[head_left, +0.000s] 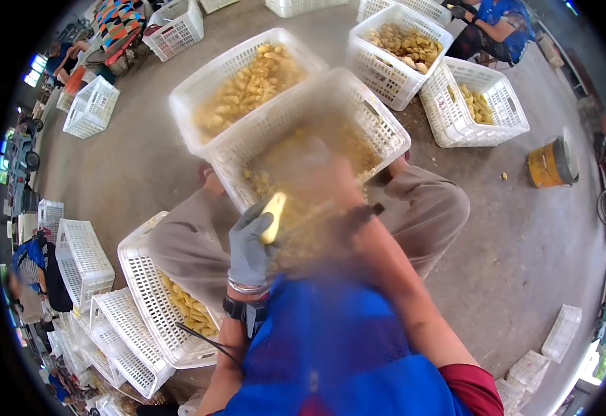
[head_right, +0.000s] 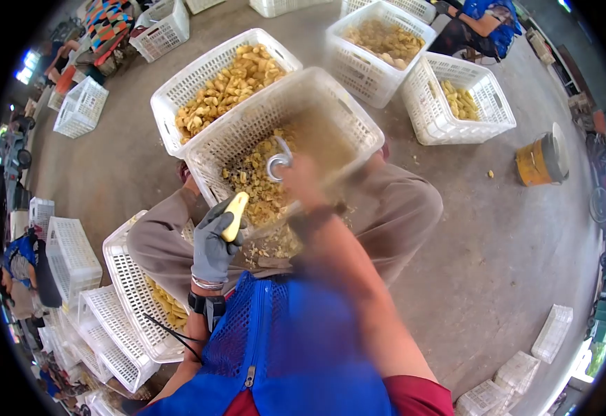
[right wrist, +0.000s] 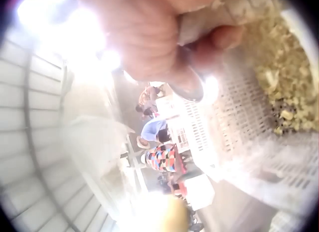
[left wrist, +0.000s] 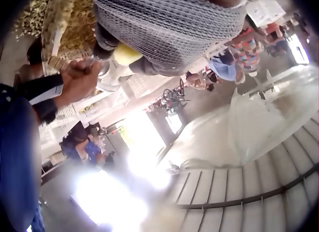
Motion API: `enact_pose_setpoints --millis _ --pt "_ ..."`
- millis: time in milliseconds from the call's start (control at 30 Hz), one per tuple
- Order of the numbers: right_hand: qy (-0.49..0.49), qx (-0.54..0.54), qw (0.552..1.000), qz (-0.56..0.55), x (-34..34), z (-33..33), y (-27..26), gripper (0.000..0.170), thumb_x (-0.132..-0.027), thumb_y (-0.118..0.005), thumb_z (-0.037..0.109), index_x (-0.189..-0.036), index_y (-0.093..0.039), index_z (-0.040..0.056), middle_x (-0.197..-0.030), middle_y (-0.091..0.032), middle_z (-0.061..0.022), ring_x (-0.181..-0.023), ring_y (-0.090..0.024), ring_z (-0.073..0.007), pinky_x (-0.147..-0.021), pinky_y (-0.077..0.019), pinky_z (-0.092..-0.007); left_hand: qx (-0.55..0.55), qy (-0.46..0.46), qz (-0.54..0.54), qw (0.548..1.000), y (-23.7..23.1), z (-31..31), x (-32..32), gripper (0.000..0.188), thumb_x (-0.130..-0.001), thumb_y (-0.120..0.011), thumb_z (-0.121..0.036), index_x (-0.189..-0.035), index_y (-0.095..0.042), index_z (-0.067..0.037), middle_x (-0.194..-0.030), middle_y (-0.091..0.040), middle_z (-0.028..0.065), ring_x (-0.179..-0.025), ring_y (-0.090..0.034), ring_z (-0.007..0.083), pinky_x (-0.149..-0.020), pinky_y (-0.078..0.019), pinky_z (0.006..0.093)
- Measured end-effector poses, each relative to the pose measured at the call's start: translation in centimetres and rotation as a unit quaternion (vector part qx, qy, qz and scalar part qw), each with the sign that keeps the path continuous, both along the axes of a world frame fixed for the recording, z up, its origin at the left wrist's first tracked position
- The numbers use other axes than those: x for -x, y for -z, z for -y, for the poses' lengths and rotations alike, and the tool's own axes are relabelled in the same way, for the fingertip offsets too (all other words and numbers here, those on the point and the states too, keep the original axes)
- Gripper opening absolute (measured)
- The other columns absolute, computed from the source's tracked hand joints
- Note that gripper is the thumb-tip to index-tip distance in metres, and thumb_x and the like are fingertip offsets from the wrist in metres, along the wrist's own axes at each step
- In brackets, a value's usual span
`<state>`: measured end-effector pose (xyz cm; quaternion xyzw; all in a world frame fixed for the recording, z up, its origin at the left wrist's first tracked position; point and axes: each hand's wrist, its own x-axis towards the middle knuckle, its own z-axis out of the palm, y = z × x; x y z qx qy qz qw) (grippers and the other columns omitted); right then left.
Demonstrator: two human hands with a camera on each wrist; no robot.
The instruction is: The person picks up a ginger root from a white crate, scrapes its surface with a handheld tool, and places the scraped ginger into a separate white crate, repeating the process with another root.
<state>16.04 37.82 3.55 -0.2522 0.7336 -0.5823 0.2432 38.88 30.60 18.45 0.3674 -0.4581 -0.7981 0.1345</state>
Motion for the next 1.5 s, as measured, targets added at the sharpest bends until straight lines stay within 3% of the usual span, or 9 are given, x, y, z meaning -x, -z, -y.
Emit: enact_pose_setpoints --millis 67,233,333,433,633,767,900,1033,1500 --pt "-0.013 -0.019 0.994 0.106 -0.3 -1.5 -6.6 0.019 -0.089 -0.077 0.015 -0.099 -0.076 -0.0014 -0.071 -0.069 -0.0071 -0.050 -0.058 -0.0110 -0.043 -0.0431 -0.0301 -0.024 0.006 -0.005 1.000 0.7 0.3 0.0 0.047 -0.101 -0.061 -0.018 -0.145 -0.055 -0.002 -0.095 -0.071 0.0135 -0.067 -0.066 0.0151 -0.050 -0.0475 0.0218" --pt "-0.145 -0.046 0.985 0.082 -3.1 -0.5 -5.4 0.033 -0.097 -0.068 0.022 -0.124 -0.070 0.0034 -0.124 -0.071 -0.0081 -0.102 -0.070 -0.0164 -0.079 -0.0577 -0.0300 -0.012 0.007 -0.021 1.000 1.4 -0.5 1.3 0.054 -0.100 -0.061 -0.019 -0.149 -0.050 0.001 -0.102 -0.070 0.0151 -0.069 -0.067 0.0181 -0.056 -0.0520 0.0256" --pt "-0.032 0.010 0.999 0.040 -2.2 0.1 -4.2 0.022 -0.089 -0.077 0.010 -0.105 -0.074 -0.0038 -0.071 -0.070 -0.0078 -0.047 -0.057 -0.0101 -0.042 -0.0446 -0.0265 0.046 0.044 -0.018 0.998 0.6 -0.5 0.7 0.054 -0.098 -0.063 -0.017 -0.148 -0.051 0.001 -0.099 -0.069 0.0132 -0.066 -0.066 0.0164 -0.055 -0.0524 0.0247" --pt "-0.009 -0.062 0.988 0.143 -1.2 -2.4 -9.6 0.021 -0.091 -0.075 0.012 -0.108 -0.075 0.0004 -0.074 -0.071 -0.0072 -0.050 -0.059 -0.0110 -0.045 -0.0472 -0.0277 0.033 0.022 -0.035 0.999 -0.1 -0.5 0.9 0.053 -0.097 -0.064 -0.013 -0.147 -0.052 0.002 -0.100 -0.070 0.0113 -0.066 -0.067 0.0160 -0.054 -0.0524 0.0244" --pt "-0.052 -0.003 0.991 -0.122 -1.4 -1.0 -2.8 0.026 -0.090 -0.075 0.013 -0.114 -0.075 0.0032 -0.076 -0.071 -0.0069 -0.055 -0.061 -0.0112 -0.048 -0.0470 -0.0307 0.085 0.054 0.010 0.995 1.2 -0.7 1.3 0.053 -0.096 -0.064 -0.010 -0.147 -0.051 0.003 -0.108 -0.070 0.0135 -0.070 -0.068 0.0169 -0.056 -0.0528 0.0260" --pt "-0.046 0.062 0.994 0.084 -1.0 -1.4 -4.3 0.030 -0.092 -0.074 0.020 -0.117 -0.074 0.0046 -0.076 -0.070 -0.0055 -0.059 -0.062 -0.0146 -0.053 -0.0496 -0.0341 -0.005 0.010 -0.037 0.999 0.2 -0.5 1.1 0.052 -0.098 -0.064 -0.015 -0.146 -0.052 0.003 -0.110 -0.069 0.0136 -0.071 -0.067 0.0174 -0.057 -0.0519 0.0253" --pt "-0.100 -0.104 0.954 -0.262 -1.9 -2.1 -3.8 0.017 -0.095 -0.065 0.019 -0.106 -0.067 0.0051 -0.077 -0.070 -0.0138 -0.068 -0.068 -0.0285 -0.061 -0.0518 -0.0458 -0.031 -0.022 -0.074 0.997 0.6 -0.6 1.8 0.050 -0.101 -0.064 -0.021 -0.145 -0.053 0.001 -0.107 -0.071 0.0139 -0.073 -0.067 0.0165 -0.058 -0.0517 0.0252" --pt "-0.124 -0.246 0.915 -0.296 -4.4 -4.0 -7.8 0.014 -0.097 -0.057 0.018 -0.102 -0.059 0.0049 -0.083 -0.067 -0.0199 -0.075 -0.068 -0.0397 -0.066 -0.0519 -0.0528 -0.045 -0.029 -0.076 0.996 0.7 -0.4 1.9 0.049 -0.101 -0.065 -0.020 -0.143 -0.054 0.002 -0.106 -0.072 0.0140 -0.072 -0.067 0.0157 -0.058 -0.0522 0.0254" --pt "-0.189 -0.313 0.877 -0.311 -6.6 -4.1 -10.3 0.014 -0.096 -0.051 0.008 -0.108 -0.057 0.0020 -0.096 -0.066 -0.0199 -0.084 -0.070 -0.0387 -0.071 -0.0562 -0.0514 -0.006 -0.037 -0.051 0.998 -0.2 -1.8 2.1 0.050 -0.098 -0.068 -0.018 -0.142 -0.056 0.003 -0.096 -0.071 0.0099 -0.069 -0.067 0.0165 -0.055 -0.0526 0.0259"
